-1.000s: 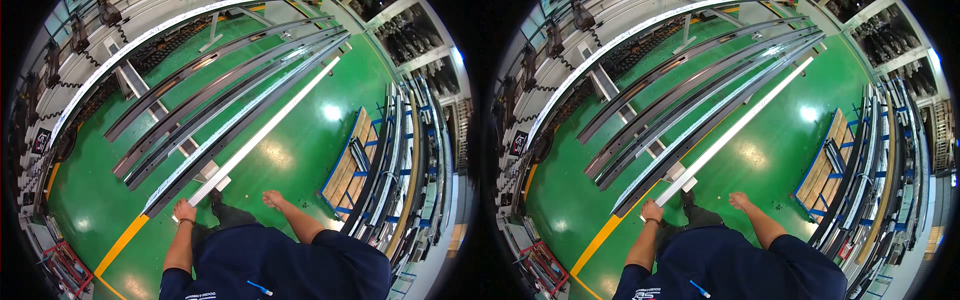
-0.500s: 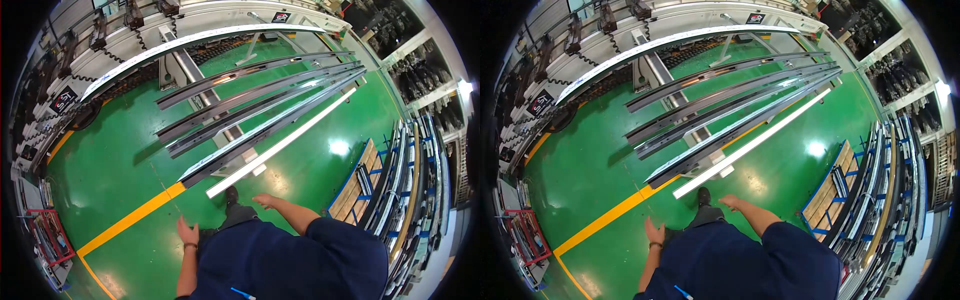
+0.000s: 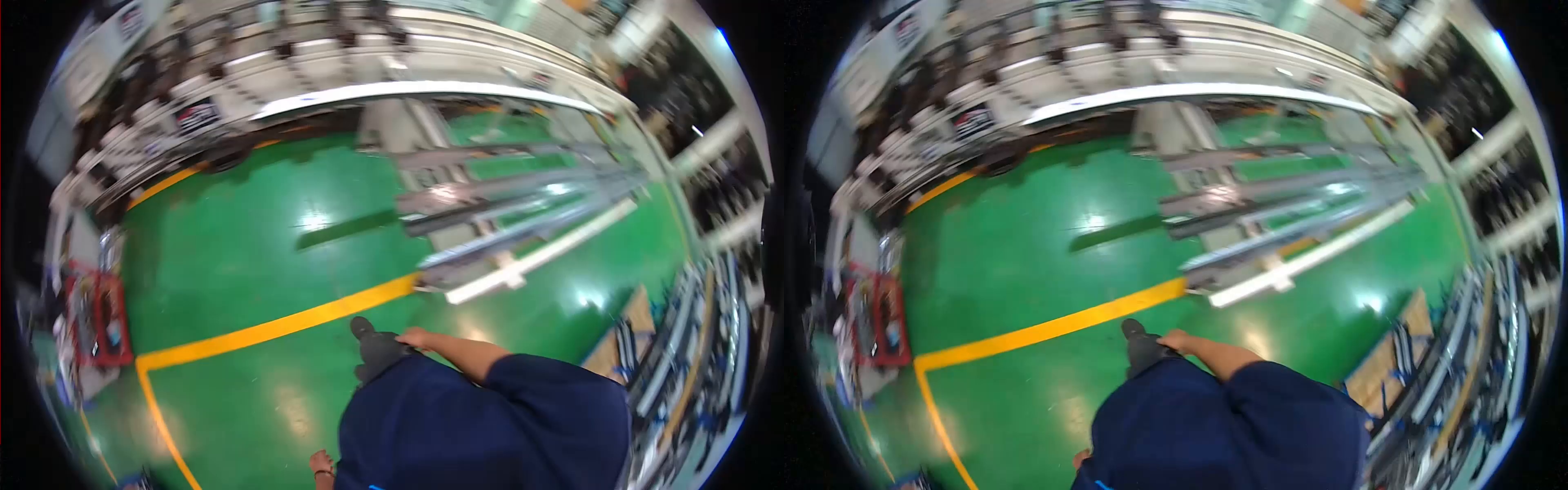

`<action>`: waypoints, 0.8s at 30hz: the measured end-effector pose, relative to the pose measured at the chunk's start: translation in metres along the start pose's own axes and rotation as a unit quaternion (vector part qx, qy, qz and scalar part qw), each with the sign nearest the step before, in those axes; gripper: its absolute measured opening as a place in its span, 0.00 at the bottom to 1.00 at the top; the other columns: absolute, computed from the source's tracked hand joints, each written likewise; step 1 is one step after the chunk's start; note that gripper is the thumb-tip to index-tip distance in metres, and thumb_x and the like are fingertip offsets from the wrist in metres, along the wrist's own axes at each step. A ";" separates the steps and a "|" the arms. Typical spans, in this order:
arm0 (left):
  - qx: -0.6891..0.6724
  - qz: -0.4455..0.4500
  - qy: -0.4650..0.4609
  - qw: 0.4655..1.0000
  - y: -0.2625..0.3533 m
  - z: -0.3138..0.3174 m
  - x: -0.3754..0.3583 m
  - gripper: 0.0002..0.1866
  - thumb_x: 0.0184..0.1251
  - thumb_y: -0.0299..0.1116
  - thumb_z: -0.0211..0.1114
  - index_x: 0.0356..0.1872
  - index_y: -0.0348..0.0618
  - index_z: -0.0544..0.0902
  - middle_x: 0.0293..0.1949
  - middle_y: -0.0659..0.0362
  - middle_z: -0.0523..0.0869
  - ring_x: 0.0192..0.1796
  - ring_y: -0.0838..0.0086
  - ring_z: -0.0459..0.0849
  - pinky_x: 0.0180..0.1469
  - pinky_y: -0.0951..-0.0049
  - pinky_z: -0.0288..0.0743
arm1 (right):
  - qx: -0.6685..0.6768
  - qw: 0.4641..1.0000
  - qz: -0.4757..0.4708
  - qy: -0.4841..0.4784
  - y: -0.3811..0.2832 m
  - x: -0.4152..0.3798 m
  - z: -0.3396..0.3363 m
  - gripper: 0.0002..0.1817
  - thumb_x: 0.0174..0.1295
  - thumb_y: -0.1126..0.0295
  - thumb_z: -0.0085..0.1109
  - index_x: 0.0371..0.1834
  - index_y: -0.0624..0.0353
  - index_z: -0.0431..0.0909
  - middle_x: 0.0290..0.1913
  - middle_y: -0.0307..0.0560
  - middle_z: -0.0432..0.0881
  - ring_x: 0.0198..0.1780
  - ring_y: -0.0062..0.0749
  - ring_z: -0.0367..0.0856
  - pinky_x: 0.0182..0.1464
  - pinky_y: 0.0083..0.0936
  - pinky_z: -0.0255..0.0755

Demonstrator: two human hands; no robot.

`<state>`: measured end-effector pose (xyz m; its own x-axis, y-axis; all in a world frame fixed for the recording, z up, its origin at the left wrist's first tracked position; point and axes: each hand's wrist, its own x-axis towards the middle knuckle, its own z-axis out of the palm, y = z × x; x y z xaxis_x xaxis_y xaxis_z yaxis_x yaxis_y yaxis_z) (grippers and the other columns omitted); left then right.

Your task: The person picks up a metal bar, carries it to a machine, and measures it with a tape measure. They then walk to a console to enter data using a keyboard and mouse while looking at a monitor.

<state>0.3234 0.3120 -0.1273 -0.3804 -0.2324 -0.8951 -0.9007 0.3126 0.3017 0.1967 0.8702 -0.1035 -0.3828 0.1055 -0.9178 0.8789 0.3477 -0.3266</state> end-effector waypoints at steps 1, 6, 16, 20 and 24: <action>-0.060 -0.019 0.013 0.998 -0.004 -0.009 0.006 0.13 0.76 0.45 0.67 0.41 0.45 0.84 0.34 0.53 0.86 0.33 0.63 0.85 0.33 0.57 0.75 | -0.018 0.998 -0.017 -0.054 -0.017 -0.001 0.005 0.45 0.72 0.29 0.62 0.72 0.60 0.84 0.75 0.60 0.81 0.70 0.56 0.82 0.61 0.56 0.83; -0.303 -0.005 0.120 0.945 0.029 -0.004 0.010 0.26 0.78 0.51 0.71 0.64 0.41 0.88 0.46 0.56 0.92 0.43 0.66 0.92 0.40 0.62 0.83 | -0.008 0.982 -0.054 -0.183 -0.095 0.067 0.054 0.37 0.77 0.45 0.67 0.80 0.58 0.77 0.76 0.60 0.81 0.69 0.51 0.84 0.64 0.49 0.84; -0.484 -0.138 0.154 0.850 0.070 -0.075 0.027 0.21 0.76 0.47 0.77 0.57 0.41 0.90 0.41 0.55 0.95 0.35 0.68 0.90 0.34 0.61 0.78 | -0.167 0.977 -0.029 -0.128 -0.442 0.170 0.149 0.28 0.79 0.50 0.64 0.75 0.50 0.77 0.58 0.56 0.91 0.47 0.48 0.90 0.52 0.52 0.81; -0.580 -0.220 0.223 0.752 0.085 -0.118 0.035 0.22 0.76 0.47 0.76 0.59 0.40 0.89 0.43 0.54 0.95 0.38 0.65 0.93 0.36 0.57 0.82 | -0.192 0.971 -0.094 -0.111 -0.606 0.195 0.216 0.28 0.81 0.54 0.61 0.78 0.54 0.74 0.60 0.56 0.90 0.55 0.48 0.90 0.57 0.55 0.83; -0.589 -0.178 0.244 0.750 0.107 -0.155 0.068 0.22 0.76 0.48 0.75 0.57 0.40 0.90 0.40 0.55 0.94 0.39 0.63 0.93 0.37 0.54 0.83 | -0.171 0.957 -0.189 -0.137 -0.741 0.178 0.319 0.25 0.80 0.56 0.61 0.74 0.55 0.75 0.59 0.56 0.91 0.55 0.48 0.91 0.56 0.54 0.83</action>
<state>0.1687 0.1867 -0.1048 0.1555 -0.5075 -0.8475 -0.4146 -0.8122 0.4103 -0.4318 0.3339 -0.0973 -0.5250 -0.3204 -0.7885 0.5294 0.6024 -0.5973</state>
